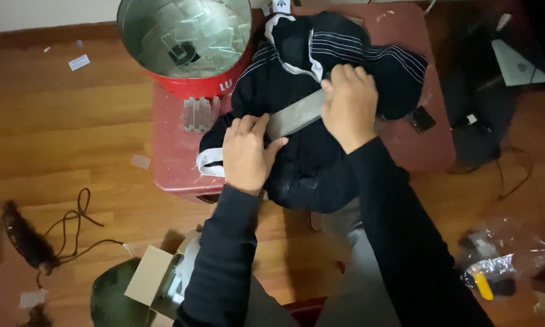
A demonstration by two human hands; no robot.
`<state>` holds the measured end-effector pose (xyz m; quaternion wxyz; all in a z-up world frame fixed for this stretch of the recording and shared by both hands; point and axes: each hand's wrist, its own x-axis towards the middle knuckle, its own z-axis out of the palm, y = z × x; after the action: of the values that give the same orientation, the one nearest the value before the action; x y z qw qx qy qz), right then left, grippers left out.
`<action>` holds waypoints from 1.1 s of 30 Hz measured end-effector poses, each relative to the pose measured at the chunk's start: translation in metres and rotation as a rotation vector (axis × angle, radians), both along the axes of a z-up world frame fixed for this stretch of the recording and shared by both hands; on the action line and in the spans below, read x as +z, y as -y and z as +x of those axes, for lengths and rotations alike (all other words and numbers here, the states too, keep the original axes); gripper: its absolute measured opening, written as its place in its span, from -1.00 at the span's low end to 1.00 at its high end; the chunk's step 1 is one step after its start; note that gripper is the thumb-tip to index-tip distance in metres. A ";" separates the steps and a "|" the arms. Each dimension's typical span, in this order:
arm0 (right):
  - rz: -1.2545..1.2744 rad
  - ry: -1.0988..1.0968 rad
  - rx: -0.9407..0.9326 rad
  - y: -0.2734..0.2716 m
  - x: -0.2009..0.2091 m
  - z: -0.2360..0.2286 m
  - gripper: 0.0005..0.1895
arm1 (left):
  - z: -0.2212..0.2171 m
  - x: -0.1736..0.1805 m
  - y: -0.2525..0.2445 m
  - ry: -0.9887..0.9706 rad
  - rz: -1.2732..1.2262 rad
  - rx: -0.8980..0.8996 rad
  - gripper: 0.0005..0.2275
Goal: Polishing a small metal component by rubbing it repeatedly against a sharpening stone
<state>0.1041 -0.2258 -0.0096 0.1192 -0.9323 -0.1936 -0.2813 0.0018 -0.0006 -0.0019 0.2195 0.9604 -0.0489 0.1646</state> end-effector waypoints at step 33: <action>-0.080 -0.052 -0.114 0.013 0.007 -0.010 -0.81 | 0.001 0.006 0.001 -0.064 -0.009 0.001 -0.44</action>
<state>0.0937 -0.2389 -0.0029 0.0704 -0.9529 -0.1482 -0.2552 0.0026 -0.0018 0.0037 0.2251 0.9642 -0.0405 0.1339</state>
